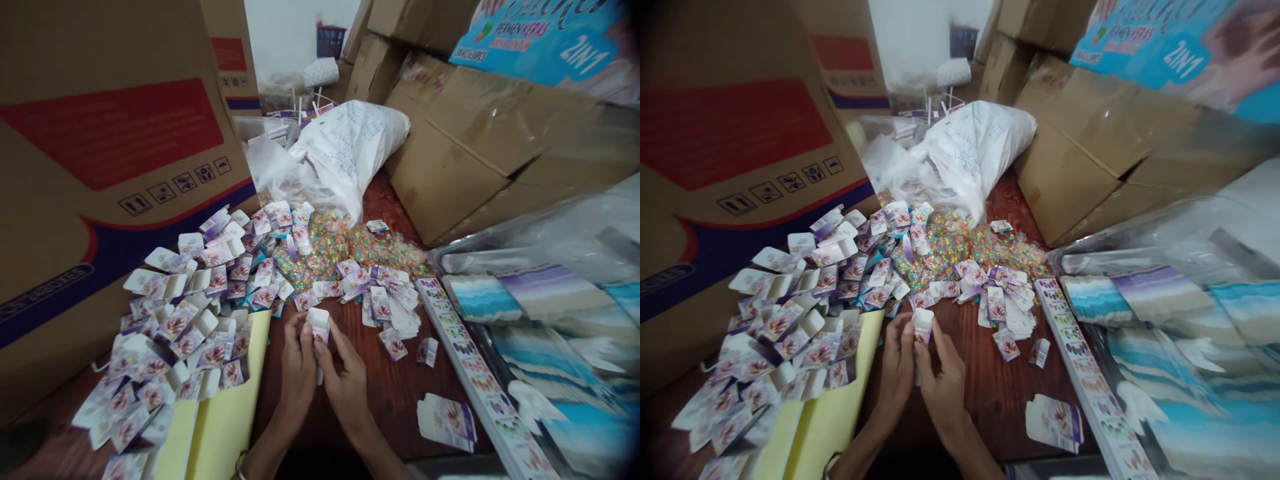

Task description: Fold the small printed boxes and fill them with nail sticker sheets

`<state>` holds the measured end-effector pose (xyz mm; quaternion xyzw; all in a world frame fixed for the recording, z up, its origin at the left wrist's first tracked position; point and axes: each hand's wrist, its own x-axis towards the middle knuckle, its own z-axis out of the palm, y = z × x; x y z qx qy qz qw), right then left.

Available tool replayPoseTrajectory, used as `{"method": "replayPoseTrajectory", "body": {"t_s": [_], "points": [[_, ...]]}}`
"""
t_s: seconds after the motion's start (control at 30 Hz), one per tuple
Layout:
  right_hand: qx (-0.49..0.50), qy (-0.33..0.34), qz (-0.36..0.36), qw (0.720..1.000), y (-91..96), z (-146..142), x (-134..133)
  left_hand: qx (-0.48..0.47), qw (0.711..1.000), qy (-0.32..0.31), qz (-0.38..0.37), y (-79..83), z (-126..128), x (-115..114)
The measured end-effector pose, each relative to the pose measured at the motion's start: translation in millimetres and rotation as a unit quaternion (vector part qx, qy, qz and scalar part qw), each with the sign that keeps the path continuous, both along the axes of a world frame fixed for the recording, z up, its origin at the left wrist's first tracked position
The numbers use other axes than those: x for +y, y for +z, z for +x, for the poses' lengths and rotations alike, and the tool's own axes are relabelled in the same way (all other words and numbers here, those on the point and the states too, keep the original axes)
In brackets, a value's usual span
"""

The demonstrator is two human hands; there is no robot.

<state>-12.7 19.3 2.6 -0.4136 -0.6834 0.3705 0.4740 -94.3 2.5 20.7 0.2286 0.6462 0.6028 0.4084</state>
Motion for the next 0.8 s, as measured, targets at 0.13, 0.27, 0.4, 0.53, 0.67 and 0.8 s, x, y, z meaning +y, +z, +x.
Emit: {"method": "replayPoseTrajectory", "body": {"t_s": [0.13, 0.27, 0.4, 0.53, 0.67, 0.8], "points": [[0.026, -0.019, -0.025, 0.999, -8.5, -7, 0, 0.031, 0.999, -0.017, -0.018, 1.9, -3, 4], [0.043, 0.008, -0.085, 0.995, -6.5, -12, 8, 0.06, 0.998, -0.009, -0.028, 4.7, -10, 1], [0.024, 0.073, -0.119, 0.99, 2.2, -16, 26, 0.144, 0.986, -0.069, -0.042, 7.1, -23, -12], [0.042, 0.003, -0.081, 0.996, 4.6, -16, 33, 0.424, 0.895, -0.133, 0.043, -0.2, -31, -24], [0.044, -0.002, -0.033, 0.999, 2.8, -18, 26, 0.599, 0.796, -0.06, 0.065, -13.1, -31, -24], [0.022, 0.078, 0.021, 0.996, 4.1, -19, 20, 0.611, 0.787, -0.059, 0.06, -20.2, -35, -23]]}}
